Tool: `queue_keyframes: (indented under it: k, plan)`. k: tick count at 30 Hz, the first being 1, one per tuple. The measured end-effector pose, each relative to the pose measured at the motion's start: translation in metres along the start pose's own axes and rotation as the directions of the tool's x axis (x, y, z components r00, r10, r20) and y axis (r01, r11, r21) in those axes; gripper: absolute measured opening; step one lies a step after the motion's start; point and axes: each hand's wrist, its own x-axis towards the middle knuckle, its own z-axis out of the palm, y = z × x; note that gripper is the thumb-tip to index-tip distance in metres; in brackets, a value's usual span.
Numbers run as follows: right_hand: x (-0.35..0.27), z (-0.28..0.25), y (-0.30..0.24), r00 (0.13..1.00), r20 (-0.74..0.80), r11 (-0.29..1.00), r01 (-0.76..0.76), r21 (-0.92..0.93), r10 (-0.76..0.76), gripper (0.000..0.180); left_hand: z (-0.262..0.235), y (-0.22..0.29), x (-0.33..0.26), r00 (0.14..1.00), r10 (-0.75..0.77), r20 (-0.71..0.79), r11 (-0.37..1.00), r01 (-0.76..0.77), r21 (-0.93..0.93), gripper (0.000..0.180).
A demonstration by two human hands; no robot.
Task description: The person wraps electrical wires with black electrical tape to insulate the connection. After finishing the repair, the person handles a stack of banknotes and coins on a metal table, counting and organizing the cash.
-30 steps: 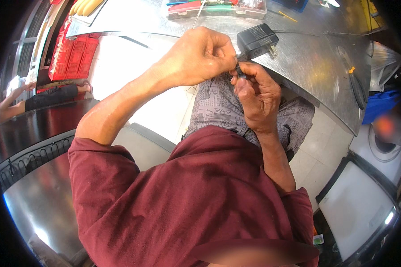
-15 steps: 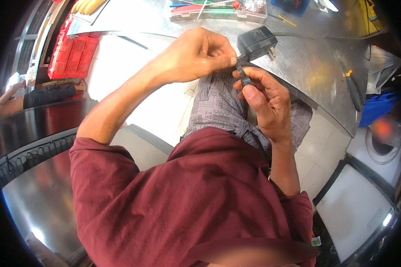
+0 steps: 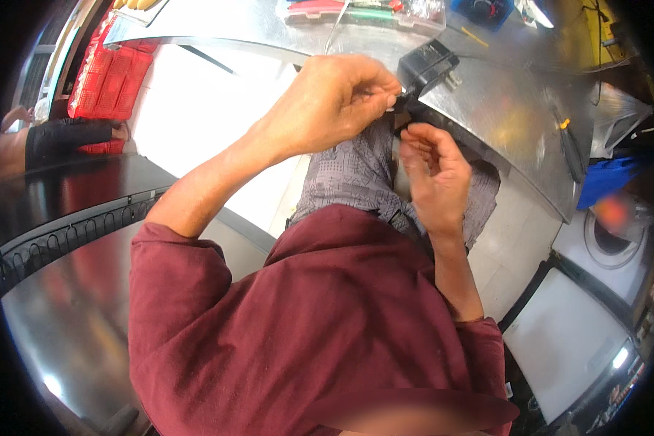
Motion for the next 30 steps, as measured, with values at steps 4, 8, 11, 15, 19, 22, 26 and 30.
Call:
queue_keyframes:
  k: [4,8,11,15,19,22,26,30]
  plan:
    - [-0.001,0.012,0.017,0.957,0.027,0.891,0.279,-0.359,-0.289,0.053,-0.006,0.007,0.001,0.998,0.026,0.061,0.993,-0.033,0.111,0.014]
    - [0.002,0.030,0.020,0.976,-0.023,0.919,0.195,-0.342,-0.215,0.065,-0.014,0.015,0.008,0.987,-0.031,0.160,0.984,0.002,0.176,0.014]
    - [0.003,0.036,0.023,0.984,-0.005,0.942,0.167,-0.292,-0.176,0.068,-0.019,0.017,0.013,0.972,0.007,0.234,0.980,-0.053,0.193,0.014]
    - [0.002,0.044,0.018,0.988,0.043,0.952,0.152,-0.265,-0.145,0.061,-0.017,0.016,0.016,0.964,-0.079,0.252,0.993,0.055,0.100,0.014]
    - [0.004,0.045,0.016,0.991,0.046,0.961,0.131,-0.242,-0.123,0.055,-0.018,0.016,0.019,0.939,-0.163,0.302,0.987,0.152,0.059,0.017]
    - [0.004,0.037,0.046,0.959,0.045,0.916,0.282,-0.285,-0.281,0.057,-0.021,0.014,0.022,0.939,-0.148,0.310,0.989,0.133,0.069,0.018]
    - [0.000,0.030,0.034,0.945,0.025,0.923,0.325,-0.204,-0.327,0.048,-0.022,0.007,0.023,0.936,-0.153,0.317,0.988,0.142,0.059,0.019]
    - [0.002,0.039,0.021,0.983,-0.005,0.980,0.183,-0.083,-0.184,0.037,-0.023,0.010,0.025,0.895,-0.217,0.388,0.967,0.252,-0.041,0.020]
